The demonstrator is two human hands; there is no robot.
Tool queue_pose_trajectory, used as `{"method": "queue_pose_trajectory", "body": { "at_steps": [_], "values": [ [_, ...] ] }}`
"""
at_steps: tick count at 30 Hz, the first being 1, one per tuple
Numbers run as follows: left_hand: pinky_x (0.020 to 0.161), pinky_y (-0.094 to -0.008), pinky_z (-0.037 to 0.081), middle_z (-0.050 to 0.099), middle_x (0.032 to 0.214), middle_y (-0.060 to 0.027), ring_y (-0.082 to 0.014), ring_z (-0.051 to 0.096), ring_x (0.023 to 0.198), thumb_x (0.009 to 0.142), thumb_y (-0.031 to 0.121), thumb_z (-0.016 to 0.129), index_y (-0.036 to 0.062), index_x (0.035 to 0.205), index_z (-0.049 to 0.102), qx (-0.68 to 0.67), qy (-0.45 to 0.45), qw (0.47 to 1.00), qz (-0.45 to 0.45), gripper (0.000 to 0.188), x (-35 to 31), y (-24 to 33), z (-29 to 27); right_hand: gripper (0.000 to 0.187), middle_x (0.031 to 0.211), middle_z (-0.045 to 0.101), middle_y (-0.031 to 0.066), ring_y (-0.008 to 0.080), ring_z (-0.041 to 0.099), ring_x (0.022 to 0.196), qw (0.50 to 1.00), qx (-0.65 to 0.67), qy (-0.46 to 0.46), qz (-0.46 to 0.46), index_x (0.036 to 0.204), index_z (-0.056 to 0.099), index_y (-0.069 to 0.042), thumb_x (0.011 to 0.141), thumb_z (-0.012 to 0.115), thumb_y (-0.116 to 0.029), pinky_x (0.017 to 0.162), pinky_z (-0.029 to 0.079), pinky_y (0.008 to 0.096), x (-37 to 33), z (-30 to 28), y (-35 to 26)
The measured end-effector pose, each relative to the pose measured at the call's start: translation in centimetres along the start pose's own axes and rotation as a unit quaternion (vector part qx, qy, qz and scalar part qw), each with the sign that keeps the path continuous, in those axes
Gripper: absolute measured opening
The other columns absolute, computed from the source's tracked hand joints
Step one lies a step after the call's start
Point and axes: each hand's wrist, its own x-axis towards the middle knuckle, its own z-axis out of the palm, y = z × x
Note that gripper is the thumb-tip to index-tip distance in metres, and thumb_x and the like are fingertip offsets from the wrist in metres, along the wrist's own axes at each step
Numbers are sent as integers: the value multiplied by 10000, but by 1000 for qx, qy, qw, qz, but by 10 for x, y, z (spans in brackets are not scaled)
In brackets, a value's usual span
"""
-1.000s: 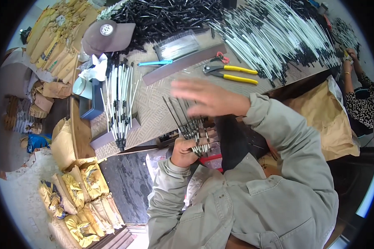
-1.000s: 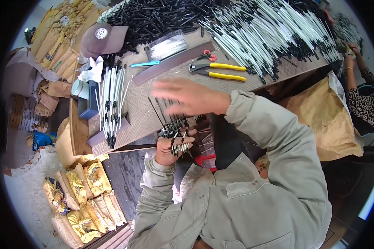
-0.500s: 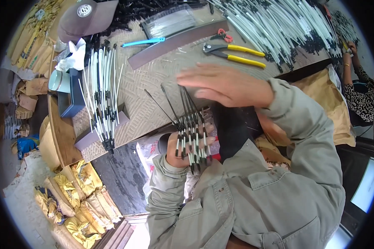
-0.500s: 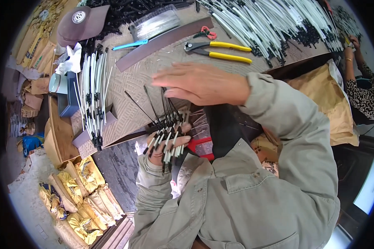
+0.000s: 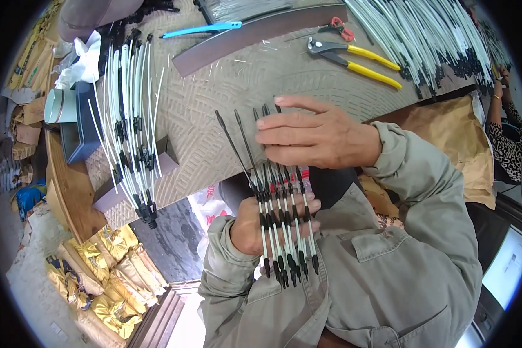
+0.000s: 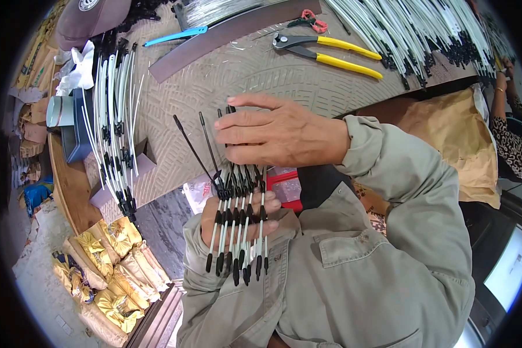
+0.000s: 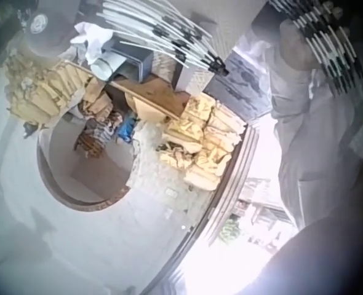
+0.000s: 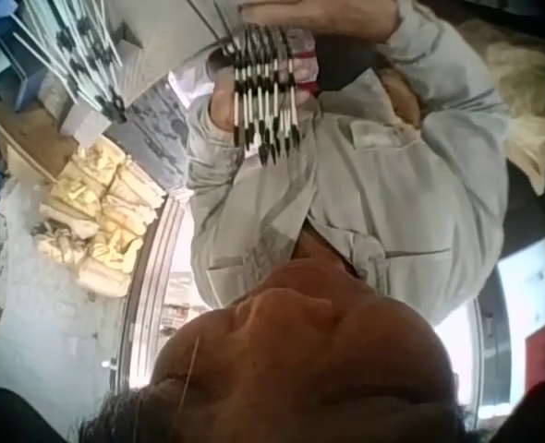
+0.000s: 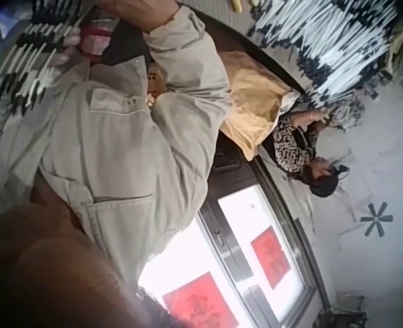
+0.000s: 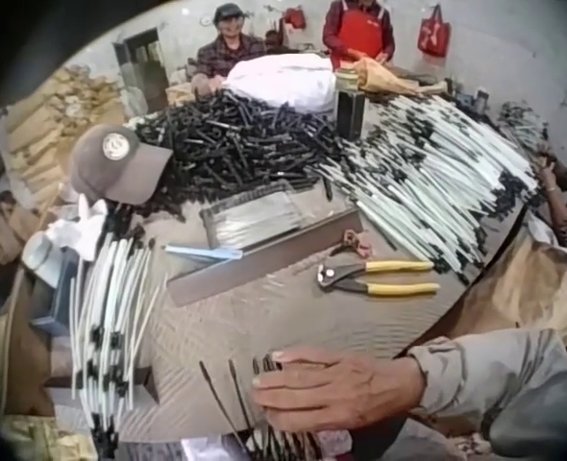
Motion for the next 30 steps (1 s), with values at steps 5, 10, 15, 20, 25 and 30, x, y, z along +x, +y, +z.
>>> {"method": "queue_pose_trajectory", "body": {
  "at_steps": [5, 10, 15, 20, 25, 30],
  "values": [
    [949, -422, 428, 588, 1120, -166, -265, 574, 1045, 866, 205, 492, 50, 1123, 570, -28, -39, 999, 22, 311, -10, 16, -14, 187, 942, 560, 5, 150, 551, 962, 998, 26, 41, -33, 901, 587, -109, 716, 571, -132, 999, 352, 401, 14, 8, -6],
    [1019, -422, 345, 515, 1215, -186, -258, 482, 1155, 917, 283, 327, 24, 1201, 495, 96, -123, 985, 69, 419, -16, 29, -20, 162, 871, 545, 0, 143, 552, 894, 998, 61, 5, -33, 870, 577, -93, 712, 561, -124, 1002, 338, 399, 16, 7, -17],
    [1074, -421, 279, 456, 1292, -202, -253, 409, 1243, 959, 344, 195, 3, 1264, 435, 201, -188, 956, 106, 517, -16, 44, -24, 160, 799, 515, -8, 144, 536, 818, 995, 87, 22, -54, 866, 575, -84, 712, 562, -126, 983, 351, 409, 18, 10, -29],
    [892, -391, 480, 603, 1113, -160, -242, 600, 1026, 797, 105, 596, 103, 1095, 608, -68, 23, 996, 56, 298, -9, 60, -19, 168, 821, 525, -10, 143, 536, 834, 994, 77, 27, -68, 868, 577, -84, 707, 574, -134, 982, 348, 414, 18, 11, -39],
    [941, -422, 437, 548, 1196, -188, -267, 551, 1104, 844, 185, 523, 95, 1157, 566, -100, 64, 988, 96, 329, -18, 66, -15, 186, 886, 554, -12, 147, 539, 863, 987, 139, 28, -72, 884, 581, -83, 706, 590, -137, 979, 346, 414, 17, 16, -48],
    [954, -438, 414, 524, 1224, -200, -298, 523, 1136, 845, 208, 497, 71, 1181, 551, -84, 34, 990, 108, 366, -13, 66, -19, 207, 933, 582, 10, 156, 553, 866, 985, 157, 42, -64, 929, 585, -73, 728, 590, -123, 954, 377, 396, 14, 21, -55]
  ]
}}
